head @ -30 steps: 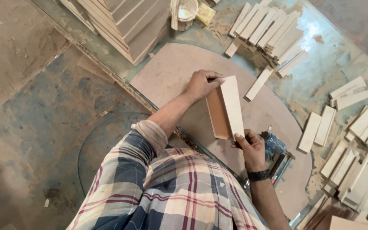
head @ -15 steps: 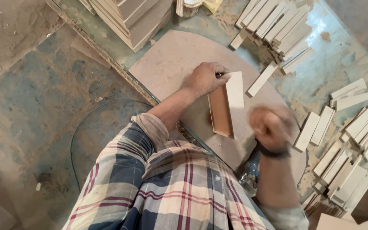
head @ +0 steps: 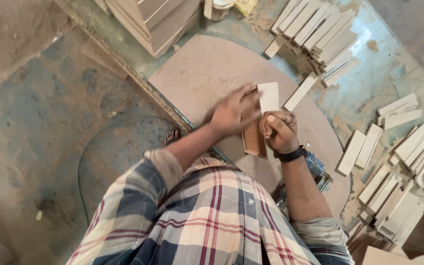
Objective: The person assembles small wooden boxes by fitting pre-cut wooden pieces together and securing them with a pneumatic nail gun. They repeatedly align and fasten the sides of each box on a workbench.
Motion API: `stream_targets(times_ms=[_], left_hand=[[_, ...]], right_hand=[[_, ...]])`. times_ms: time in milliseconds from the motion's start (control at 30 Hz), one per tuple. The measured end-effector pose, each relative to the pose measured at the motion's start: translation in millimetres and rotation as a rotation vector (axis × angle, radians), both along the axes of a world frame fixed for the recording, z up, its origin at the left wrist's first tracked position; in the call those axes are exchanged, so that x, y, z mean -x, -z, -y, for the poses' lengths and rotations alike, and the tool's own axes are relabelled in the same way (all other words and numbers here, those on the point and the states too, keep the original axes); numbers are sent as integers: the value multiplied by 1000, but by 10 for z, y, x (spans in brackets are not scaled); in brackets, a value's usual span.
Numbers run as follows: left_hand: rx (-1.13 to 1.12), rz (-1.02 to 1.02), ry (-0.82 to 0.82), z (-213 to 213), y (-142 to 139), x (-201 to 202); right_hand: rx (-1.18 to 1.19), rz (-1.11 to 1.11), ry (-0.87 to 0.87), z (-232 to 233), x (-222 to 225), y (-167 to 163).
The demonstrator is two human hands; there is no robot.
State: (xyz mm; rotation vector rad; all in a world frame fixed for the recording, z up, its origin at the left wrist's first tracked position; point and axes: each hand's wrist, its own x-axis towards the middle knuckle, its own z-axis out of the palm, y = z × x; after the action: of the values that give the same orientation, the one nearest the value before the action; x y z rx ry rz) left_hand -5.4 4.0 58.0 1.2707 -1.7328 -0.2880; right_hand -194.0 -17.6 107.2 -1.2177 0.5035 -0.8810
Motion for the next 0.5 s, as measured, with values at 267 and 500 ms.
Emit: stream_targets(times_ms=[267, 500], left_hand=[[277, 122, 273, -601, -75, 151], [305, 222, 361, -794, -295, 387]], right_hand=[[19, 178, 107, -50, 54, 11], [-37, 280, 123, -28, 74, 76]])
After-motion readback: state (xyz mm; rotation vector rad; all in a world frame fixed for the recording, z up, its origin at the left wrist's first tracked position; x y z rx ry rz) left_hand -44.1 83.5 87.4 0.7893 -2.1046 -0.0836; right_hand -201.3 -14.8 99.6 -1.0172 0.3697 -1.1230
